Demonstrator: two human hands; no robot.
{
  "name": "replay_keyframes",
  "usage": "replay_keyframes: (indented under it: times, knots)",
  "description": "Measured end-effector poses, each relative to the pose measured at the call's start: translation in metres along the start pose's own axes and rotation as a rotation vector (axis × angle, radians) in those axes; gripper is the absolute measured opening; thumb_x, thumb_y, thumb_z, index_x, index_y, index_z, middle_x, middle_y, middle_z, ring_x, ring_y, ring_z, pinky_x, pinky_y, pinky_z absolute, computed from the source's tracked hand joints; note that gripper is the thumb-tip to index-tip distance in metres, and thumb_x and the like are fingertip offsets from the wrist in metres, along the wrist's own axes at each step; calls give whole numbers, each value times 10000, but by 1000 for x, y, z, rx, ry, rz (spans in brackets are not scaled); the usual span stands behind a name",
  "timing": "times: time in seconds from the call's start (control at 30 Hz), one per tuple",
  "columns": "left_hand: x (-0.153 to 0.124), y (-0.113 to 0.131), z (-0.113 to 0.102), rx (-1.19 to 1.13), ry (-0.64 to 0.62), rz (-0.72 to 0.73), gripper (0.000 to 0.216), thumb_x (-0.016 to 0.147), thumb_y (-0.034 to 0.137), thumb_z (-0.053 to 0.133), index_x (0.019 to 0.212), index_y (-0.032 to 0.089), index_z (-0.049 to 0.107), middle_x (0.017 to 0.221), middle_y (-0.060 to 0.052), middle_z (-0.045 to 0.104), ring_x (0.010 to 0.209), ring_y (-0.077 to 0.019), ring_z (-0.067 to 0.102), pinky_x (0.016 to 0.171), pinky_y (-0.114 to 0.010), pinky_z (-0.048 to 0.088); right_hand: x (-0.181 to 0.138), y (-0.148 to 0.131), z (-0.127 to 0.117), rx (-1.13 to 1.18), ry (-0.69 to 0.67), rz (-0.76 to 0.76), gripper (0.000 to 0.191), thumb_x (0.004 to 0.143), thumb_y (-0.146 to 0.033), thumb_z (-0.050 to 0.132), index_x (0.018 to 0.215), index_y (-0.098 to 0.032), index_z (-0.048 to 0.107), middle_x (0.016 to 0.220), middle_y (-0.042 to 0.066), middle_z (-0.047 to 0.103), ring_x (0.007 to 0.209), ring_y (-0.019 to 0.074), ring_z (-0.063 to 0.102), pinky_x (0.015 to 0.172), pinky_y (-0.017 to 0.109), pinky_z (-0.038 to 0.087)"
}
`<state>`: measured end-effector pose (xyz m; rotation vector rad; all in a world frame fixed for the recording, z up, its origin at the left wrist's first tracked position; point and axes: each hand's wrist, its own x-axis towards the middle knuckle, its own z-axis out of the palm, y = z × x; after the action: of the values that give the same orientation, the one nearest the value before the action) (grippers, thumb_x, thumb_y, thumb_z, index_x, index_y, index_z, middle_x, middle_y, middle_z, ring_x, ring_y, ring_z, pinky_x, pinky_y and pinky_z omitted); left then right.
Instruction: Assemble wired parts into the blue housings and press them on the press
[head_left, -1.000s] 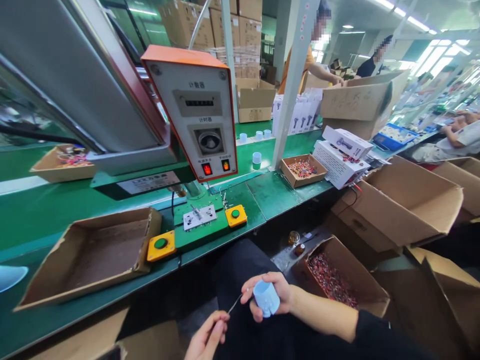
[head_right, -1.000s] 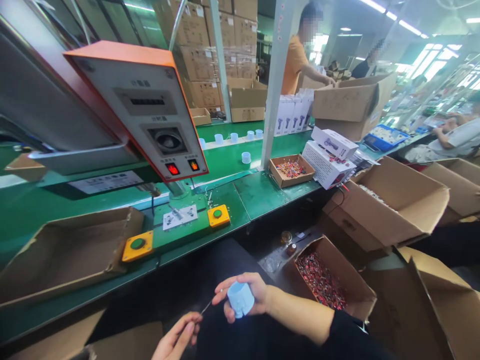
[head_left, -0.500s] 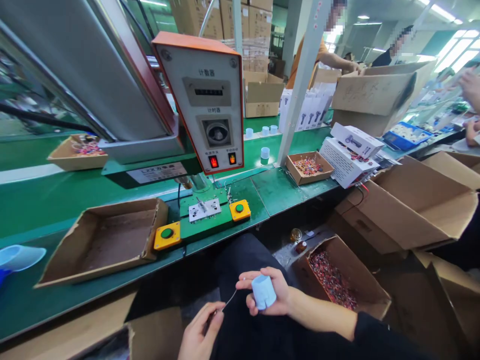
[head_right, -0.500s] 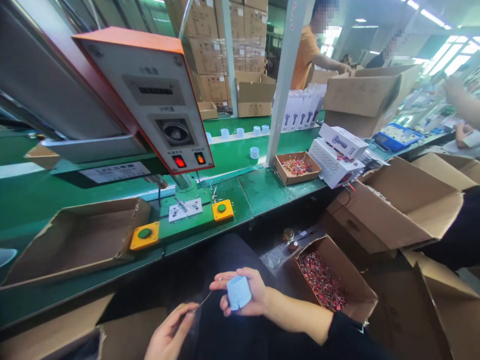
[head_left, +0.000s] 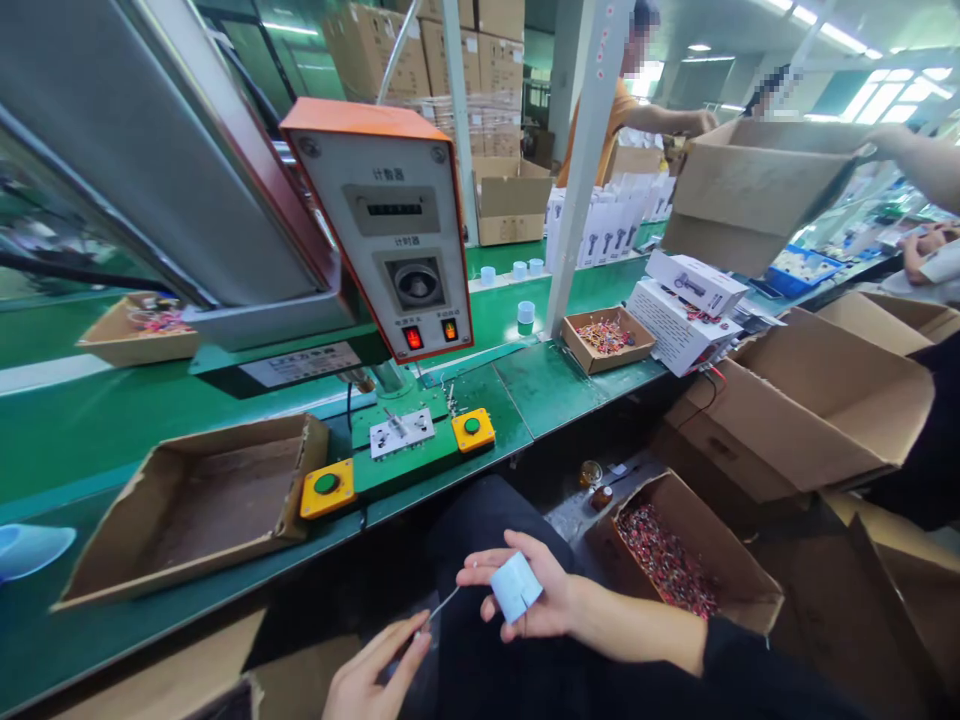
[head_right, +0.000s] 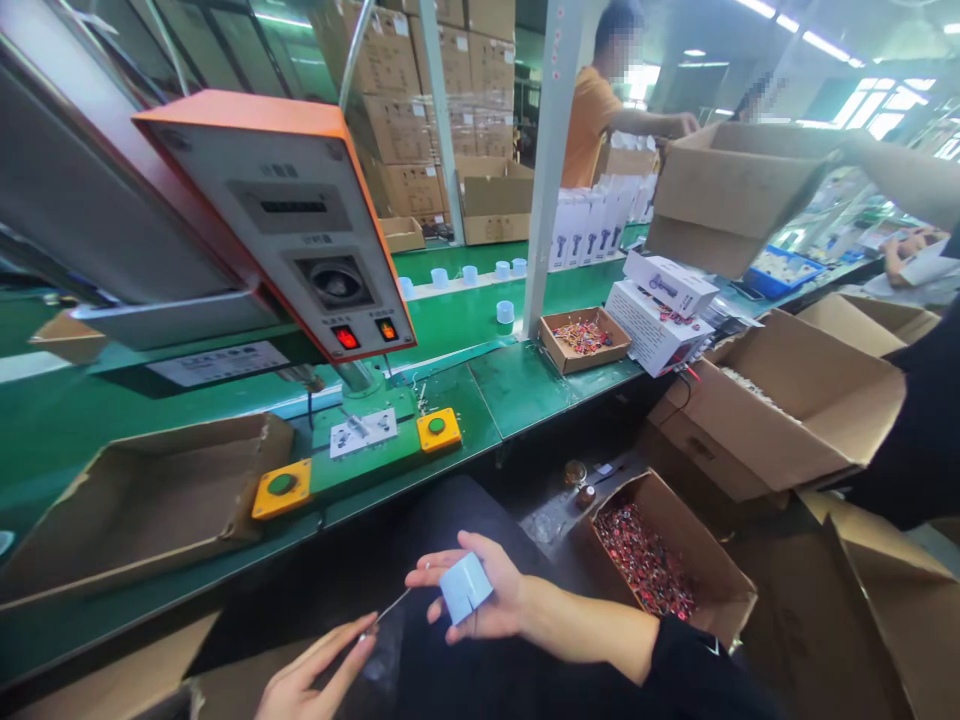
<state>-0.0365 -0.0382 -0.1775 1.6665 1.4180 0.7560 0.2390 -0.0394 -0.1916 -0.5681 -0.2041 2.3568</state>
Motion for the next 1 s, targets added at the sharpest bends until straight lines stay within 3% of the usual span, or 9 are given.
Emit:
replay_keyframes:
  times: [0.1,0.2,0.27,0.4,0.5,0.6,0.7,0.83,1.0]
  knots:
    - [1,16,-10,-26,100,-56,551,752,771,725,901,263,876,883,-81,840,816,-288,810,784,-352,686,-2,-8,6,-146,30,-69,737,893,-794,589,1342,-211,536,1205,118,720,762,179,687,673,335,562]
    - [-5,41,-15,-81,217,-79,524,790,723,739,892,224,858,829,-85,824,718,-253,781,719,-345,674,-10,-20,17,-475,63,-207,797,778,-615,858,1355,-211,485,1075,65,720,852,169,685,782,339,569]
    - [-9,56,-14,-94,250,-7,448,821,648,775,894,212,850,833,-79,819,712,-229,768,695,-321,655,-14,-27,21,-819,95,-298,828,731,-506,929,1363,-200,491,1063,39,708,884,148,668,833,315,550]
    - [-20,78,-2,-34,199,232,325,900,529,788,939,212,846,821,-60,796,704,-187,739,679,-285,628,-14,-30,21,-1299,193,-467,855,684,-488,963,1372,-203,542,1246,84,681,1103,201,669,1032,382,513]
    - [-30,87,7,66,147,350,260,956,442,757,995,198,836,874,-76,803,758,-189,746,747,-301,638,-14,-23,19,-1432,202,-564,825,705,-499,952,1370,-206,561,1282,107,684,1219,250,656,1121,442,481]
    - [-36,90,14,55,67,389,217,996,368,715,1009,181,824,874,-80,796,779,-186,740,763,-295,626,-13,-18,19,-1531,186,-606,697,810,-461,883,1367,-203,553,1218,102,691,1178,247,666,1087,449,516]
    - [-34,86,22,-108,-13,291,277,1021,412,669,975,186,822,820,-62,770,716,-166,711,680,-266,593,-12,-17,19,-1621,130,-628,578,884,-387,803,1363,-201,539,1241,120,665,1220,263,634,1090,477,524]
    - [-27,70,35,-364,-49,42,444,987,579,656,886,182,827,694,-38,701,581,-143,622,547,-251,508,-12,-15,19,-1692,20,-733,484,923,-271,717,1358,-193,520,1309,156,623,1302,293,577,1120,530,505]
    - [-22,50,47,-657,-15,-194,548,864,682,754,847,138,817,674,-44,664,579,-133,568,570,-261,477,-11,-12,22,-1749,-25,-840,439,950,-257,687,1352,-219,514,1272,145,635,1292,311,593,1102,554,518]
